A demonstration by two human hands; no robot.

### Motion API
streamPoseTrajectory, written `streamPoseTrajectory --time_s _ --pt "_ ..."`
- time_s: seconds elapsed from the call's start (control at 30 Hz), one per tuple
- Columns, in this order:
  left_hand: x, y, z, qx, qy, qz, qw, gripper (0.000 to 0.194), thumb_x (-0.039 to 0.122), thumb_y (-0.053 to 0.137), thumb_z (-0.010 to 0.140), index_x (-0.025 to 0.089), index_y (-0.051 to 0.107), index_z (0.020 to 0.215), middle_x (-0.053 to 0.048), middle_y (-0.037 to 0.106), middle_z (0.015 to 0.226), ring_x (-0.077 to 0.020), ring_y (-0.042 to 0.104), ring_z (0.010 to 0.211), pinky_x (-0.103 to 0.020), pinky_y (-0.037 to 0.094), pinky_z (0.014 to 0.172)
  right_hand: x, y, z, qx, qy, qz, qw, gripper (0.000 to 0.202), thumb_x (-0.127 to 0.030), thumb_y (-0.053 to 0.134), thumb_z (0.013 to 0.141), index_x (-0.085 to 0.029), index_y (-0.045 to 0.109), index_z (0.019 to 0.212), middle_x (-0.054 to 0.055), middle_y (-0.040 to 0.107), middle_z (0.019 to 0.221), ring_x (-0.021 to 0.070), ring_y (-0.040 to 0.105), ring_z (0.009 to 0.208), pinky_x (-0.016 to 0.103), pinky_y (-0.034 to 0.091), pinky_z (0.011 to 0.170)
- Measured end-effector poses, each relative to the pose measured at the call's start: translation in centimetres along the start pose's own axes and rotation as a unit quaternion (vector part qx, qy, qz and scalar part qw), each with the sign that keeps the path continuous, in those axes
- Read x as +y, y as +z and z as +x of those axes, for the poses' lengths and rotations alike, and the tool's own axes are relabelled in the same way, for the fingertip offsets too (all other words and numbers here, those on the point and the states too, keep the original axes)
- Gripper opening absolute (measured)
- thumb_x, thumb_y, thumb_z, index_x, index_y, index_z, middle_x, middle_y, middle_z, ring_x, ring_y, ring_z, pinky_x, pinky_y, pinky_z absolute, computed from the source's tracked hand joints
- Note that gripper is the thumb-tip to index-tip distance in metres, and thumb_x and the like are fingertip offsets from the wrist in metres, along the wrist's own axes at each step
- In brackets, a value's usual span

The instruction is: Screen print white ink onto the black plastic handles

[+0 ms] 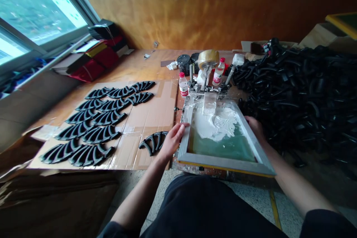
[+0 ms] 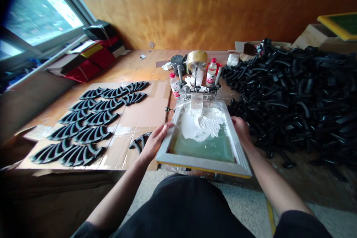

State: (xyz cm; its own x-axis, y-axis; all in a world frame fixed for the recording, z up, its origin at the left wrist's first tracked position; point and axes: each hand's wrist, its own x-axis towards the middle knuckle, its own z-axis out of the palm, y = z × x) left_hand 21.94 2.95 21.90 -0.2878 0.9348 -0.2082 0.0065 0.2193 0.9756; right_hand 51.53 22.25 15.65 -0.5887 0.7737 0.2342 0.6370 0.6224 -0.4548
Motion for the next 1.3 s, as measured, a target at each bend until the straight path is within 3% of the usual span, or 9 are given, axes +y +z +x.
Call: streamPoseTrajectory --time_s 0.13,0.2,0.3,0.4,0.6,0.8,1.0,1.2,1.3 --pt "-6.3 0.5 0.0 0.008 -0.07 0.084 0.994 0.063 0.048 0.056 0.085 0.025 0.043 0.143 0.004 0.056 0.068 -0.0103 0.047 0.055 -0.021 0.037 0.053 -2.1 -0.7 4.0 0.115 0.036 -0.055 0.991 0.049 -0.028 0.058 0.087 -0.005 0.055 0.13 0.019 0.055 0.131 0.0272 0.056 0.113 0.036 0.046 0.093" --pt "-8.0 0.9 0.6 0.029 -0.085 0.139 0.986 0.063 0.046 0.056 0.085 0.026 0.044 0.143 0.005 0.054 0.065 -0.0108 0.049 0.055 -0.021 0.038 0.055 -5.3 0.4 6.1 0.084 -0.002 -0.079 0.993 0.064 -0.029 0.071 0.078 -0.009 0.051 0.135 0.017 0.05 0.137 0.0308 0.049 0.122 0.04 0.043 0.098" --pt "-8.9 1.1 1.3 0.033 -0.101 0.179 0.978 0.058 0.045 0.056 0.084 0.026 0.049 0.139 0.004 0.056 0.066 -0.0117 0.051 0.057 -0.022 0.039 0.057 -9.2 2.5 7.3 -0.043 -0.013 -0.09 0.995 0.039 -0.028 0.071 0.079 -0.016 0.062 0.115 0.012 0.065 0.111 0.0279 0.058 0.103 0.038 0.048 0.085" --pt "-8.9 1.0 1.6 0.03 -0.113 0.183 0.976 0.055 0.046 0.056 0.083 0.027 0.053 0.136 0.003 0.058 0.068 -0.0125 0.053 0.059 -0.022 0.04 0.057 -10.5 3.9 5.2 -0.109 -0.041 -0.092 0.989 0.01 -0.021 0.062 0.083 -0.018 0.066 0.092 0.008 0.068 0.089 0.0239 0.06 0.087 0.033 0.046 0.074" --pt "-9.2 0.8 1.5 0.034 -0.119 0.167 0.978 0.054 0.045 0.058 0.083 0.026 0.055 0.133 0.002 0.061 0.072 -0.0128 0.055 0.06 -0.021 0.041 0.058 -9.5 2.3 -0.1 -0.178 -0.26 -0.058 0.947 0.029 0.001 0.051 0.073 -0.02 0.066 0.086 0.004 0.067 0.084 0.0198 0.058 0.085 0.028 0.041 0.072" --pt "-9.1 0.9 1.5 0.042 -0.12 0.157 0.979 0.052 0.045 0.059 0.081 0.025 0.058 0.129 0.001 0.062 0.072 -0.0135 0.056 0.061 -0.022 0.042 0.058 -9.5 2.6 1.2 -0.144 -0.205 -0.041 0.967 0.024 -0.005 0.055 0.076 -0.022 0.068 0.086 0.002 0.069 0.086 0.0198 0.061 0.085 0.028 0.043 0.07" --pt "-9.4 0.9 1.5 0.04 -0.104 0.154 0.982 0.054 0.048 0.058 0.082 0.023 0.058 0.129 0.001 0.06 0.07 -0.013 0.054 0.06 -0.022 0.04 0.056 -9.5 4.0 -1.7 -0.139 -0.234 -0.022 0.962 0.034 -0.003 0.055 0.077 -0.021 0.068 0.103 0.004 0.071 0.101 0.0194 0.064 0.09 0.028 0.047 0.076" --pt "-6.7 0.2 1.1 -0.013 -0.092 0.124 0.988 0.065 0.053 0.056 0.083 0.026 0.045 0.142 0.005 0.052 0.063 -0.0106 0.046 0.053 -0.021 0.037 0.051 -10.8 1.6 5.5 -0.07 -0.096 0.008 0.993 0.047 -0.026 0.068 0.083 -0.033 0.057 0.129 0.0 0.069 0.114 0.0189 0.065 0.093 0.03 0.05 0.08" --pt "-3.4 -0.3 0.6 -0.019 -0.08 0.068 0.994 0.067 0.061 0.053 0.084 0.023 0.049 0.139 0.005 0.048 0.058 -0.0105 0.043 0.048 -0.022 0.036 0.047 -8.7 -1.0 9.3 -0.016 -0.054 0.004 0.998 0.05 -0.034 0.065 0.085 -0.03 0.055 0.134 0.003 0.069 0.105 0.0192 0.064 0.085 0.032 0.05 0.077"
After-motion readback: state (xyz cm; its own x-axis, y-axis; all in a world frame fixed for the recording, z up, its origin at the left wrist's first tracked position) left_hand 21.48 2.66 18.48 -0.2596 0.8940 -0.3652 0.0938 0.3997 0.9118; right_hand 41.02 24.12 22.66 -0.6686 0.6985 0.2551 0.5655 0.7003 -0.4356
